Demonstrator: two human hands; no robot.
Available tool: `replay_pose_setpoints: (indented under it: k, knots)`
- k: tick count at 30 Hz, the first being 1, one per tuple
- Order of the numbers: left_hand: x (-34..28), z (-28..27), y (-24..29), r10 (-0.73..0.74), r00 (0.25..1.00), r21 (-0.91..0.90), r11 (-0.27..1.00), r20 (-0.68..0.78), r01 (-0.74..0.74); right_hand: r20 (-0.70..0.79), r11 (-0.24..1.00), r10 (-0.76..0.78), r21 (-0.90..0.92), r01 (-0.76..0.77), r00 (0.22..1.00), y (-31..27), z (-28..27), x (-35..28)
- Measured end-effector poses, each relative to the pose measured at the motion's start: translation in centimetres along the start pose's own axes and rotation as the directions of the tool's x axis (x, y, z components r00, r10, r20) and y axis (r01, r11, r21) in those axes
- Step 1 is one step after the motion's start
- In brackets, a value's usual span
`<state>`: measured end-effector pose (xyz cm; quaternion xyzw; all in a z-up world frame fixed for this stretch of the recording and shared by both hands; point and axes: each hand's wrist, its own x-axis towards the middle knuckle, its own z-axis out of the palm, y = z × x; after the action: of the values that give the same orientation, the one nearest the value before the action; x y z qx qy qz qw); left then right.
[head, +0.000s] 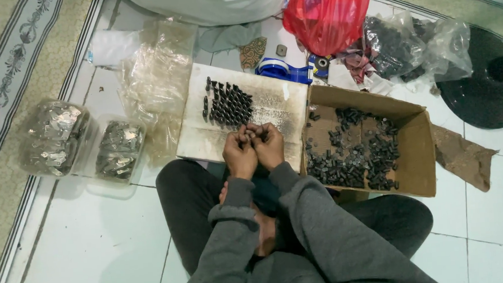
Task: Inserting small metal pins into a perforated board while sitting on the floor.
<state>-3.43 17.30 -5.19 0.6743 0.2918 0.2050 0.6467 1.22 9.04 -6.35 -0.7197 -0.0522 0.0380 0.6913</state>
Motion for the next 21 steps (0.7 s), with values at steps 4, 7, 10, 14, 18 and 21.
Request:
replay_pose_setpoints:
  k: [4, 7, 10, 14, 18, 21]
  knots:
    - [0.2, -0.3, 0.3, -0.001, 1.000, -0.019, 1.000, 0.000, 0.001, 0.016, 1.000, 0.017, -0.007, -0.017, 1.000, 1.4, -0.3, 0.3]
    - [-0.2, -0.3, 0.0, -0.029, 1.000, -0.010, 1.000, 0.009, 0.029, 0.005, 0.999, 0.024, 0.040, -0.024, 1.000, 2.7, -0.8, 0.1]
    - [-0.8, -0.7, 2.3, 0.002, 1.000, 0.011, 1.000, 0.001, -0.002, -0.009, 0.997, 0.013, 0.075, -0.012, 1.000, 0.2, -1.0, -0.7]
    - [-3.2, 0.1, 3.5, 0.001, 1.000, 0.031, 1.000, -0.018, 0.000, -0.043, 0.995, 0.042, 0.089, -0.038, 0.998, -2.2, -2.9, -2.4]
    - [-6.4, 0.8, 6.6, 0.086, 0.964, -0.061, 0.995, 0.251, -0.073, -0.119, 0.998, 0.026, 0.064, -0.019, 0.993, -2.1, -9.3, -3.4]
    - [-7.3, -5.7, 3.7, -0.629, 0.762, 0.809, 0.522, 0.152, 0.270, -0.213, 0.992, -0.017, -0.126, -0.010, 0.977, 0.7, -17.9, -2.3]
